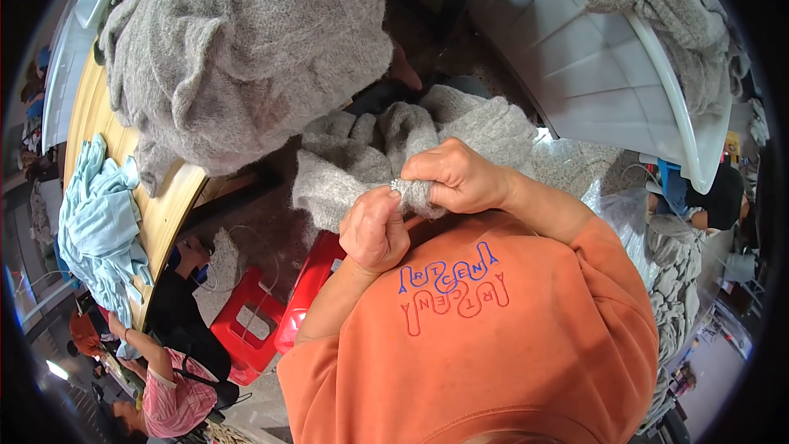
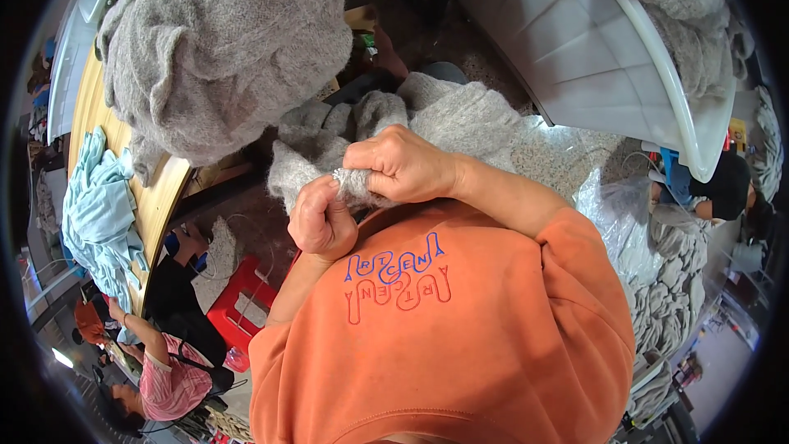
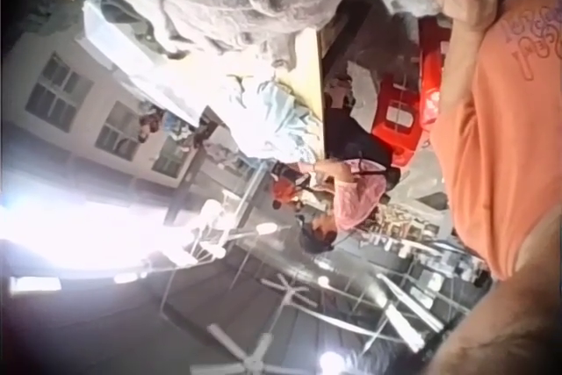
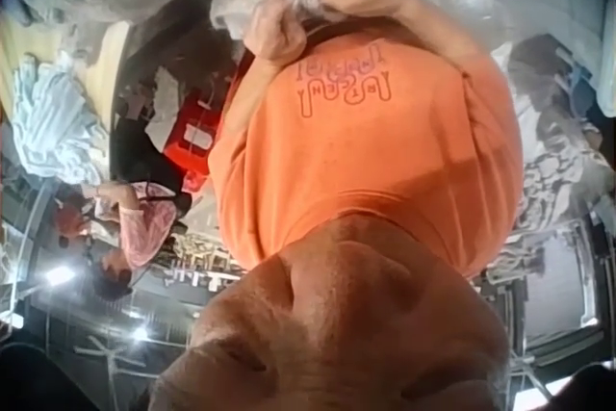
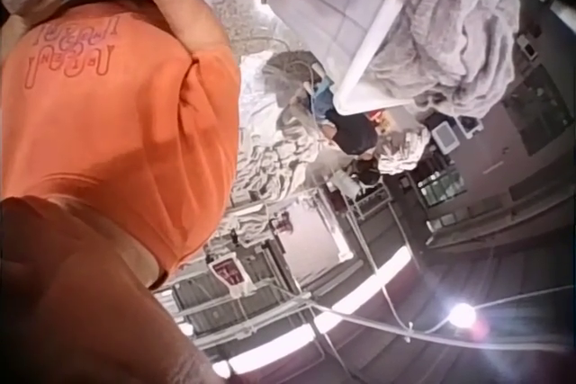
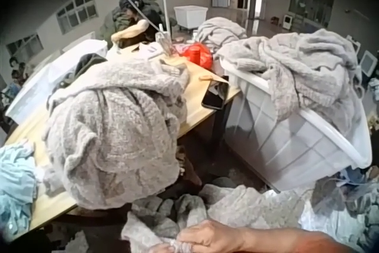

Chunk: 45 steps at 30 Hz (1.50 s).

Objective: The worker is inspecting pieces of grey fleece fabric, picking off lint or loose threads with their fingers and organizing the pieces.

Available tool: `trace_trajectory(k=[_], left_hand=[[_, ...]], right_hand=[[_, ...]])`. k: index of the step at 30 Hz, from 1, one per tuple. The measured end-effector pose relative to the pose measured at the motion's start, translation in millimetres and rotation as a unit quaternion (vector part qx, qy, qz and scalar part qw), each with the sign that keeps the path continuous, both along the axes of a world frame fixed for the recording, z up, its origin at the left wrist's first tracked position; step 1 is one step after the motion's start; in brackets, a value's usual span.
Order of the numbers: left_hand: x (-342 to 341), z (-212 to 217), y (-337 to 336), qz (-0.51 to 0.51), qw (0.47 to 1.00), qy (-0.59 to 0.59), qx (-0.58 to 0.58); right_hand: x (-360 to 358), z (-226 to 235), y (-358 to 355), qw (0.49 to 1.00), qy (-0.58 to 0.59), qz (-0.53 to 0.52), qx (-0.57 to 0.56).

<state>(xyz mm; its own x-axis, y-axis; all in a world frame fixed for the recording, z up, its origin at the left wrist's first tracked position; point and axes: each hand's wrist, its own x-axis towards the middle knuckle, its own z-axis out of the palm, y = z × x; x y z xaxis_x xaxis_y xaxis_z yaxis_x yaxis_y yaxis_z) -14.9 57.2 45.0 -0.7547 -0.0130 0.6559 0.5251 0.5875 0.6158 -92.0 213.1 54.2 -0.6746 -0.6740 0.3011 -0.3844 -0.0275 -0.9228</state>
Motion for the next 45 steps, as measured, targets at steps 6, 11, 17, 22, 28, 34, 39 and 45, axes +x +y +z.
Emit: trace_trajectory(k=[6, 11, 17, 22, 28, 34, 39, 45], left_hand=[[1, 2, 4, 0.007, 1.000, -0.022, 0.005], [2, -9, 5, 0.003, 0.999, -0.045, 0.022], [5, -42, -30, -0.033, 0.966, -0.177, -0.186], [39, -78, -72, 0.031, 0.796, -0.460, -0.393], [47, -127, -86, 0.158, 0.870, -0.425, -0.193], [34, -122, -77, 0.212, 0.905, -0.365, 0.052], [14, -98, -25, -0.222, 0.654, -0.583, 0.428], [-37, -58, 31, 0.026, 0.671, -0.588, 0.452]], right_hand=[[17, 3, -8, 0.978, 0.129, -0.139, 0.089], [15, -9, -13, 0.955, 0.207, -0.179, 0.118], [16, -28, 19, 0.968, 0.112, -0.138, 0.176], [29, -63, 84, 0.834, 0.173, -0.038, 0.522], [48, -121, 101, 0.825, 0.093, -0.218, 0.512], [24, -107, 98, 0.899, -0.164, -0.306, 0.266], [29, -76, 32, 0.971, -0.122, -0.094, 0.184], [9, -99, 75, 0.975, -0.189, 0.100, 0.059]])
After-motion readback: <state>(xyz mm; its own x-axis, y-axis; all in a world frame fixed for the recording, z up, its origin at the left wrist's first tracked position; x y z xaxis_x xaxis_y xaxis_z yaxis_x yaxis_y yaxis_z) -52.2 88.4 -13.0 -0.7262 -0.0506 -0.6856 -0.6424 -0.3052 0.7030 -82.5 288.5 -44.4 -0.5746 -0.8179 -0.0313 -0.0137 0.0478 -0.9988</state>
